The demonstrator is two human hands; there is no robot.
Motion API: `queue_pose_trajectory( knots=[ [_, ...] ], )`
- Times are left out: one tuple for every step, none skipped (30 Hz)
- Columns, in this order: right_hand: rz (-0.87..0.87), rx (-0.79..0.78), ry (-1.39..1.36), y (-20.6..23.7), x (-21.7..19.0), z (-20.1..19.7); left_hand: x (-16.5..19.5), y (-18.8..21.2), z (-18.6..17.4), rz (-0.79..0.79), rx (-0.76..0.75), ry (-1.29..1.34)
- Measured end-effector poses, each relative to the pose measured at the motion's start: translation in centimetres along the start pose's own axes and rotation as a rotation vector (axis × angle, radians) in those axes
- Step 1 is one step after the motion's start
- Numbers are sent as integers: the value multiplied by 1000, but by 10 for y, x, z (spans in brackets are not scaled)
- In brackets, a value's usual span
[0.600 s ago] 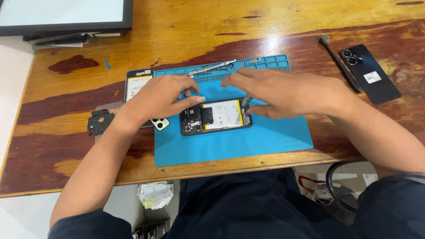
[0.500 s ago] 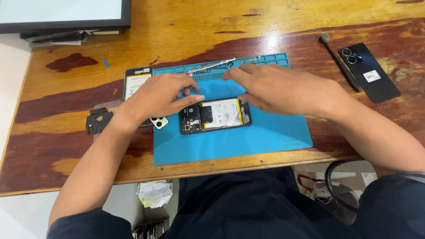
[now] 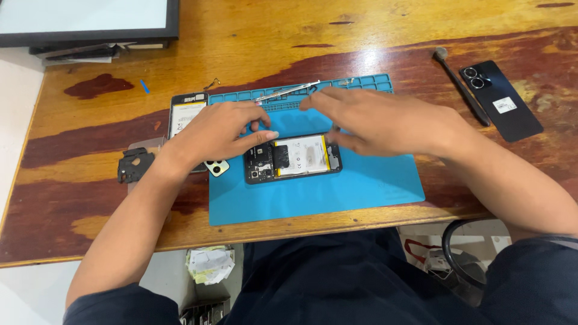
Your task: The person disassembles a smartphone on a blue mat, using a screwdriver and a metal prying tool to remove screws and separate the back cover. They manipulate internal components and reposition the device multiple times during the process.
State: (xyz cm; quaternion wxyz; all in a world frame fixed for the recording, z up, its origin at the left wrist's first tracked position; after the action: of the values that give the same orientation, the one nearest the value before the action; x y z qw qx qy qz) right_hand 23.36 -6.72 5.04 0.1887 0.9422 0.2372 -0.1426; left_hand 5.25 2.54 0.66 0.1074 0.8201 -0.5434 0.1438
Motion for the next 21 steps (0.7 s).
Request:
queue_pose_trajectory(
  knots=[
    [-51, -27, -3, 0, -1, 2, 0, 1, 1, -4, -6, 12],
    [-101, -52, -4, 0, 0, 0, -1, 0, 1, -6, -10, 21],
    [-149, -74, -2, 3, -1, -1, -1, -1, 1, -4, -12, 28],
    [-192, -46, 24, 7, -3, -5, -1, -2, 0, -4, -12, 32],
    [-235, -21, 49, 11, -6, -7, -2, -1, 0, -7, -12, 38],
    [-280, 2, 75, 14, -10, -9, -2, -1, 1, -11, -11, 45],
    [-104, -57, 78, 11, -3, -7, -2, -1, 1, -7, -8, 28],
    [71, -116, 81, 10, 3, -2, -1, 0, 1, -4, -5, 11],
    [247, -172, 84, 10, 10, 2, -1, 0, 1, 0, -3, -8],
    [283, -181, 134, 8, 10, 2, -2, -1, 1, -10, -11, 6],
    [321, -187, 183, 9, 10, 1, -3, -1, 1, -19, -18, 19],
    [360, -195, 231, 10, 12, 0, -4, -1, 2, -26, -27, 33],
    [133, -80, 178, 8, -1, -6, -4, -2, 1, -23, -24, 30],
    [-94, 35, 125, 10, -13, -13, -4, -2, 1, -21, -21, 29],
    [-321, 151, 69, 16, -24, -20, -3, -1, 1, -21, -17, 30],
    [-201, 120, 77, 13, -17, -18, -3, -1, 2, -22, -22, 25],
    [-81, 91, 86, 11, -11, -15, -3, -1, 2, -24, -26, 20],
    [39, 64, 95, 9, -5, -14, -3, -1, 2, -26, -29, 13],
    [55, 27, 108, 9, -5, -12, -3, -1, 1, -27, -30, 15],
    [73, -11, 119, 8, -5, -11, -3, -1, 1, -28, -32, 18],
    [91, -49, 130, 8, -5, -10, -3, -1, 1, -27, -35, 21]
  ],
)
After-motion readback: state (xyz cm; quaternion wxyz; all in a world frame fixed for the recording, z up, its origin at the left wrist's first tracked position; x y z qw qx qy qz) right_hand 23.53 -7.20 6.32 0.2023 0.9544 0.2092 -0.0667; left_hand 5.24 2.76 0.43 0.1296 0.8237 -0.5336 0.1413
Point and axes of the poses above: each hand's wrist, its own y-axis away from the middle knuckle, its own z-axis out of the palm, x = y × z, the point moved 6 cm from there along -y, towards the middle knuckle, and after that the axes turned 10 degrees about -x, right-handed, at the moved point
